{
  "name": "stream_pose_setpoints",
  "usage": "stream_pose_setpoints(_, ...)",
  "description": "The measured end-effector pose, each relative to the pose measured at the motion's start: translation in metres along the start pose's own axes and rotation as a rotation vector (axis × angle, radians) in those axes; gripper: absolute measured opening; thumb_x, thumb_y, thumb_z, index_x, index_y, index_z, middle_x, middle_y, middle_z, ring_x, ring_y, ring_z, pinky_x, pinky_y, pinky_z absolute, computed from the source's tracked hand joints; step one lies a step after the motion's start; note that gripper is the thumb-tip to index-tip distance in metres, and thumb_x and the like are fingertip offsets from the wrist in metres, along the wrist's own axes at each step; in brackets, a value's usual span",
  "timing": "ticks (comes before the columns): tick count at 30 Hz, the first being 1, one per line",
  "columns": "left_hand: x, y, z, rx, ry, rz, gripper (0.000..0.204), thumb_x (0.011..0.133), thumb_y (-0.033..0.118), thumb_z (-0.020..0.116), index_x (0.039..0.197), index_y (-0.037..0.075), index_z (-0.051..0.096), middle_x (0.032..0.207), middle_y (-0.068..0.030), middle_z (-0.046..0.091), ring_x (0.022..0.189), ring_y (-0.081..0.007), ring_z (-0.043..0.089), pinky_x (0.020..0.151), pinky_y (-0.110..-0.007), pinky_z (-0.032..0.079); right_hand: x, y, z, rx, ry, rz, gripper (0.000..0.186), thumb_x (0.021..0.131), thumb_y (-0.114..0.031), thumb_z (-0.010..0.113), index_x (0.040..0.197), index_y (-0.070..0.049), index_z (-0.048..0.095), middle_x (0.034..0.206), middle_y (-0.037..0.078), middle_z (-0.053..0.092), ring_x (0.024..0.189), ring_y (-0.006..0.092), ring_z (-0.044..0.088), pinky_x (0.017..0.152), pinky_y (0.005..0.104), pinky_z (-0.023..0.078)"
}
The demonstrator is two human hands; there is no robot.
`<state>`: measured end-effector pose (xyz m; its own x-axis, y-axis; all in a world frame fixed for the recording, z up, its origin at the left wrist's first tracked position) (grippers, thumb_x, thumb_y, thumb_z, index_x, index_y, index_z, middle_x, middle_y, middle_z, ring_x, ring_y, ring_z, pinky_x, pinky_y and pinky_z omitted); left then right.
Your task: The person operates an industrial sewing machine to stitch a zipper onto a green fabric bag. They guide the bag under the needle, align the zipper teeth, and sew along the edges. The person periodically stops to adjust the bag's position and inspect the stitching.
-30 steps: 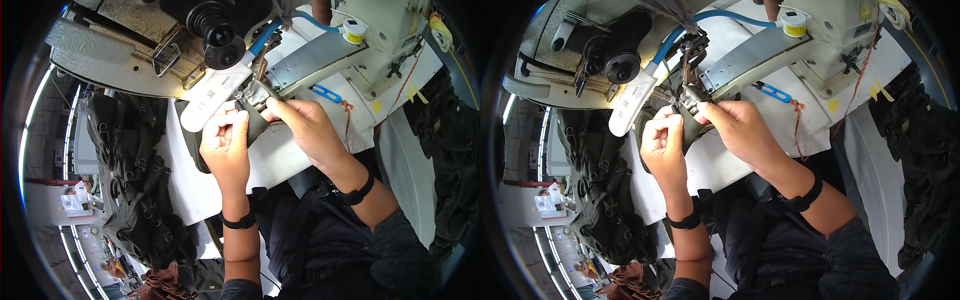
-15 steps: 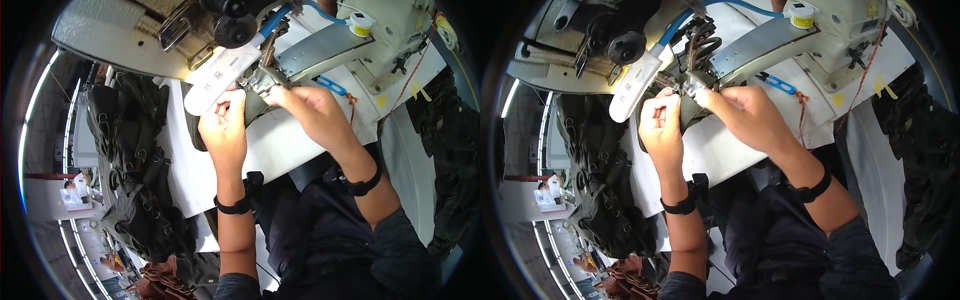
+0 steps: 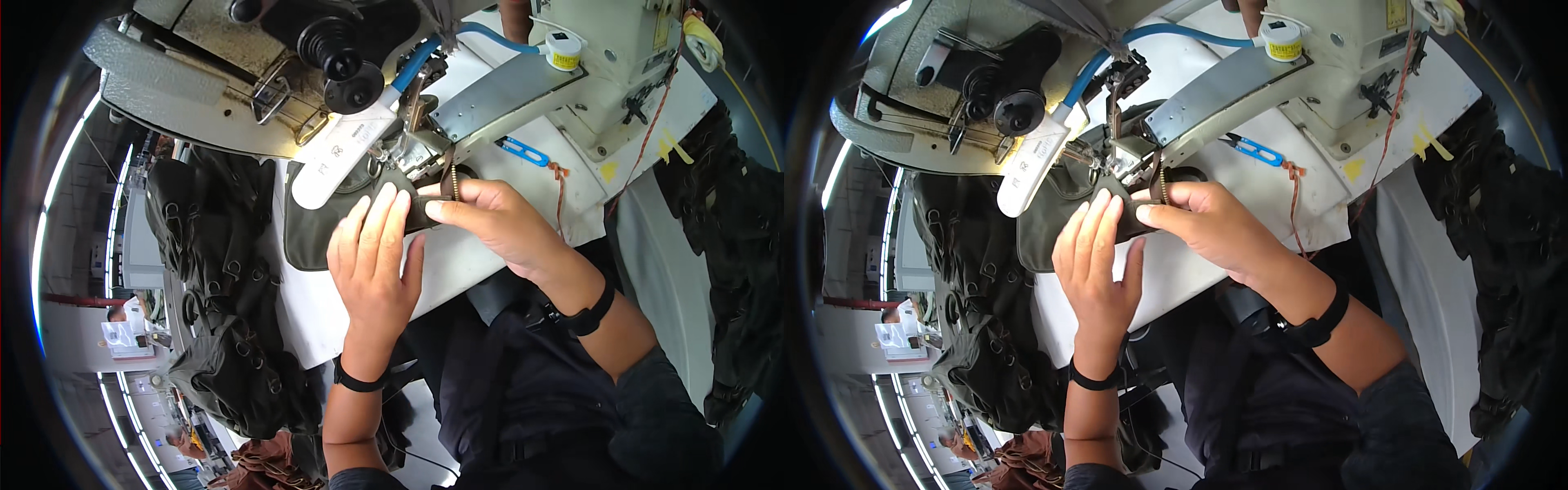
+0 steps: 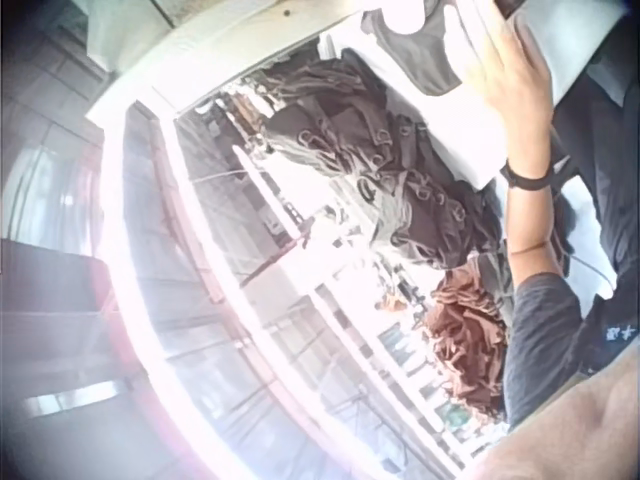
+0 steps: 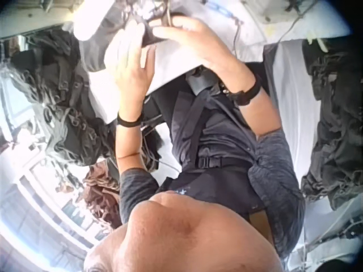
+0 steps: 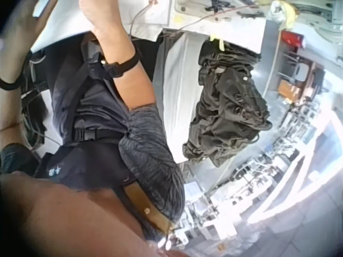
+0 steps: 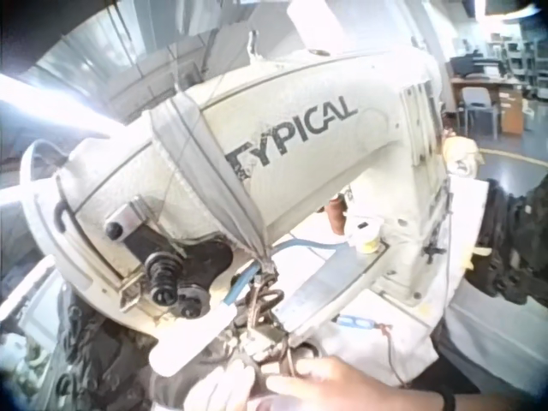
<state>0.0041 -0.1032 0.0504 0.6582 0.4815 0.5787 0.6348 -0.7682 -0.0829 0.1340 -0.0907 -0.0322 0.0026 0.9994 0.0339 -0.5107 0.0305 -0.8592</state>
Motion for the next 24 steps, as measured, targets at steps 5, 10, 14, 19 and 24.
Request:
stream_pose_setpoints(5,-0.006,0.002,0.006,-0.019,0.011,-0.086,0.077,0.08,0.02,0.089,0.149,0.009,0.057,0.148,-0.0089,0.063,0.131,-0.0286,0.058,0.109,-0.04,0.041,-0.005,-0.003,0.004,0.028,-0.001,0.033,0.029,0.103,-0.016,0.067,0.125,0.001,0.074,0.114,0.003,0.074,0.105,0.0078,0.063,0.093,0.0268,0.049)
stream_pose_setpoints(10,-0.005,0.0,0.01,-0.036,0.045,-0.106,0.076,0.079,0.018,0.09,0.147,0.009,0.057,0.146,-0.0094,0.063,0.13,-0.0278,0.059,0.107,-0.04,0.041,-0.003,-0.009,0.004,0.054,0.042,0.034,0.025,0.102,-0.012,0.066,0.12,0.002,0.075,0.109,0.002,0.074,0.102,0.0075,0.063,0.091,0.026,0.049)
stream_pose_setpoints(14,-0.005,0.0,0.012,-0.047,0.073,-0.112,0.074,0.08,0.017,0.089,0.146,0.007,0.057,0.145,-0.0099,0.064,0.127,-0.0283,0.06,0.106,-0.04,0.041,0.001,-0.01,0.003,0.044,0.056,0.02,0.023,0.101,-0.012,0.066,0.116,0.002,0.076,0.108,0.002,0.074,0.101,0.007,0.063,0.09,0.0251,0.049)
stream_pose_setpoints(19,-0.003,-0.004,0.013,-0.038,0.091,-0.126,0.071,0.082,0.017,0.086,0.146,0.006,0.057,0.146,-0.0099,0.063,0.125,-0.029,0.06,0.105,-0.041,0.041,0.009,-0.012,0.005,0.038,0.054,0.023,0.022,0.102,-0.013,0.066,0.112,0.004,0.075,0.103,0.0,0.072,0.095,0.0049,0.059,0.084,0.0234,0.048)
stream_pose_setpoints(24,0.002,-0.007,0.013,-0.037,0.083,-0.109,0.076,0.08,0.016,0.088,0.147,0.005,0.055,0.146,-0.0108,0.062,0.125,-0.0312,0.061,0.103,-0.041,0.041,0.012,-0.016,0.004,0.001,0.068,0.028,0.022,0.102,-0.015,0.064,0.108,0.003,0.075,0.098,-0.001,0.069,0.091,0.0031,0.054,0.08,0.0226,0.045)
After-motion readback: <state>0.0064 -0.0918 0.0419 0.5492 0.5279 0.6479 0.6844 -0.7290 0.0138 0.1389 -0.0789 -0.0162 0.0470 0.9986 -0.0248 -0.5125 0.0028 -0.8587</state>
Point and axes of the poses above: each hand's wrist, its own x-axis towards the middle knuckle, its own z-axis out of the palm, y = z × x, the point moved 9 cm from there along x, towards the middle knuckle
